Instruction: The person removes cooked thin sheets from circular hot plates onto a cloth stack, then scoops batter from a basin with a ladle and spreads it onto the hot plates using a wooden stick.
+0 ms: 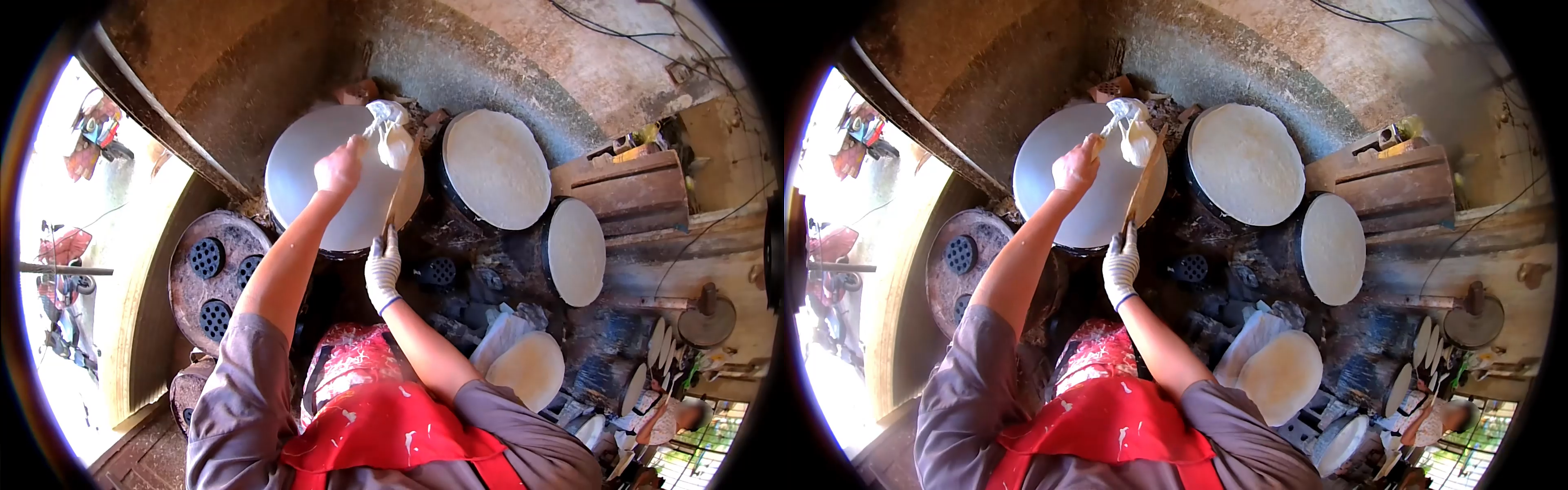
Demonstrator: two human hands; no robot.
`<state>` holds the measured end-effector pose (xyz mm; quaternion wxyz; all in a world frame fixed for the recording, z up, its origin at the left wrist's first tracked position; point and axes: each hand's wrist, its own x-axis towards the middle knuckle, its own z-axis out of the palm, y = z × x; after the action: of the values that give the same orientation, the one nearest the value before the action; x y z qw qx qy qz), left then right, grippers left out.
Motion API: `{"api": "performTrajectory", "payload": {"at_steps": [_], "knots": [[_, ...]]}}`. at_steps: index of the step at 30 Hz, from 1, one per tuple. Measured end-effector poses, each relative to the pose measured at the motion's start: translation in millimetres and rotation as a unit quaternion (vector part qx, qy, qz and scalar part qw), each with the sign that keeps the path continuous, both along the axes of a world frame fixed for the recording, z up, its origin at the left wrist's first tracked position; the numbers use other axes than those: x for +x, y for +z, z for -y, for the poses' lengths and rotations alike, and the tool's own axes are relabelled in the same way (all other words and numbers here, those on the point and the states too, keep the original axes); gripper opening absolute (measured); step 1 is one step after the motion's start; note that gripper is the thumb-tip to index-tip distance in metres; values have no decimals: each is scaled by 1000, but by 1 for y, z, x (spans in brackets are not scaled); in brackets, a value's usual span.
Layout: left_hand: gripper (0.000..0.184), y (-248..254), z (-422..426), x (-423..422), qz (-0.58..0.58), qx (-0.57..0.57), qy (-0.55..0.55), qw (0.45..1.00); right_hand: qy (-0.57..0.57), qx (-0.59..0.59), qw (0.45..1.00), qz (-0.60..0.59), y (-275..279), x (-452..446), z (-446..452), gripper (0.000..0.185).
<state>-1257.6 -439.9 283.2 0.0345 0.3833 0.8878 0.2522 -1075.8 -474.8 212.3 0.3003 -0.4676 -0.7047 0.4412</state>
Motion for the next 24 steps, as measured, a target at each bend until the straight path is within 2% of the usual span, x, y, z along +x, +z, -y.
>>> {"api": "performTrajectory", "payload": {"at_steps": [2,6,8,9,10,12,14,16,18,22,24], "knots": [[28,8,5,-3,17,-13,20,1000,16,-28,999,-4,9,-21,-7,47],[33,-5,19,-13,5,12,45,999,7,-34,998,-50,-13,-73,-33,43],[34,-4,29,-17,17,8,54,998,27,38,998,41,1,-84,-43,43],[34,-4,35,-19,37,10,63,997,34,35,998,39,-1,-78,-49,41],[34,-2,41,-20,56,13,72,996,17,-102,991,-85,43,-62,-38,39],[33,-12,49,-27,51,39,85,994,-7,0,996,-91,-9,-27,-42,38],[32,-17,56,-29,56,53,111,991,-38,-13,999,36,11,-10,-24,38],[33,-18,62,-27,55,67,115,989,-1,-44,997,63,22,-23,-17,38],[35,-17,68,-23,68,62,146,985,25,38,998,31,2,-45,-26,38],[35,-23,75,-16,81,67,167,980,69,41,997,22,11,-75,-30,36],[37,-21,78,-13,126,57,194,971,67,39,997,19,22,-55,-33,35]]}}
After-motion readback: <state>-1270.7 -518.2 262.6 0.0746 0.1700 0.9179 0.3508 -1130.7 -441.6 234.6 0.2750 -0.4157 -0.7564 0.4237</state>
